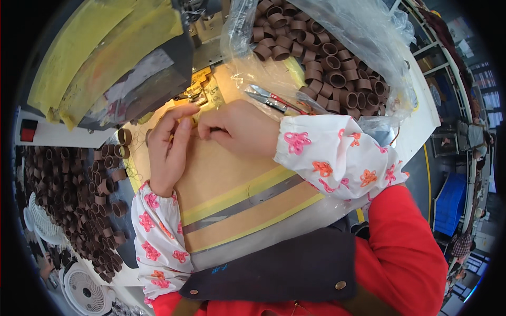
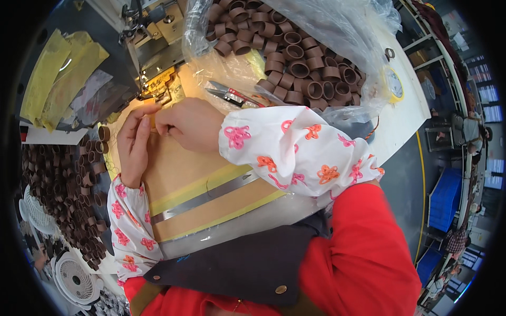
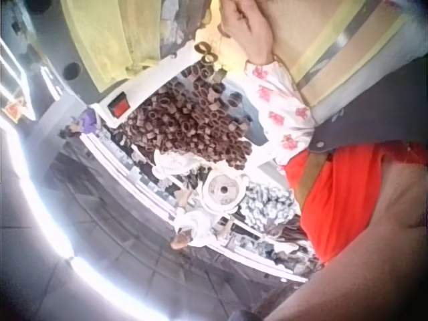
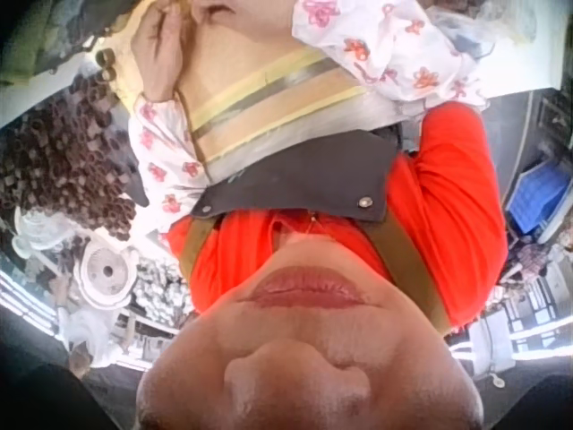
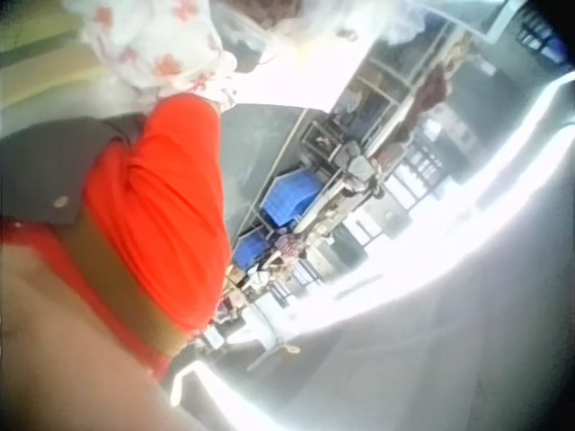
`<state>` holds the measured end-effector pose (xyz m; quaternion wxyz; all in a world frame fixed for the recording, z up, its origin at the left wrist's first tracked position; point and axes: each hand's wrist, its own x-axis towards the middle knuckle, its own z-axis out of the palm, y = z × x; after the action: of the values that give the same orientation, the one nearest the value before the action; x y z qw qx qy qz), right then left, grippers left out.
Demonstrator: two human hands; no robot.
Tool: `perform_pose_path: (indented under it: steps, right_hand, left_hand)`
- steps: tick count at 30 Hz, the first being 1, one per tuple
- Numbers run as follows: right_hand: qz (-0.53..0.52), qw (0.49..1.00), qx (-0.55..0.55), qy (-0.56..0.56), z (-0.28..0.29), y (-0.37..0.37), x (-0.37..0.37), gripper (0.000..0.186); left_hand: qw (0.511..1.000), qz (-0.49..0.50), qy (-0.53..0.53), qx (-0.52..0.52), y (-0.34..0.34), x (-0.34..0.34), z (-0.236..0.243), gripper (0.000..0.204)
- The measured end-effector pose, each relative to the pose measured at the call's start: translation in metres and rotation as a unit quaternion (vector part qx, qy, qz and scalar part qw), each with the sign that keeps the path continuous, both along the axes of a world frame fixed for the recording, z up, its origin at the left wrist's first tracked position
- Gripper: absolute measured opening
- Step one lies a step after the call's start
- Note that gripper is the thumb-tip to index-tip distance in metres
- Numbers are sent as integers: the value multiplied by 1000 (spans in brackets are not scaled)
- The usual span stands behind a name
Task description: Sewing small leather rings or loops using an industrial sewing machine.
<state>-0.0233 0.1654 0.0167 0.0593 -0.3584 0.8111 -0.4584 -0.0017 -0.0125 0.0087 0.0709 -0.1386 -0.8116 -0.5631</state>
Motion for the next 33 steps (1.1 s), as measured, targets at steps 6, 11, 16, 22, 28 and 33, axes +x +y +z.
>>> perform_pose_path:
  steps: [6,11,16,22,28,33]
  right_hand:
    - [68,995,11,65,15,-5,17,11]
    - [7,1000,11,-25,7,2,-27,14]
    - [-24,999,-26,22,-5,0,-35,10]
    - [-92,995,-37,30,-7,-6,-38,8]
    - [-105,993,-39,38,-1,-9,-38,7]
    - [-100,991,-39,75,-6,-10,-42,8]
  left_hand:
    - [935,21,114,-336,-11,2,12,18]
    - [958,67,68,-271,-11,4,11,16]
    - [954,99,32,-281,-7,0,9,20]
    - [959,140,26,-243,0,-15,5,19]
    - [964,144,16,-221,-1,-19,2,20]
    - [973,139,3,-186,-2,-22,-1,22]
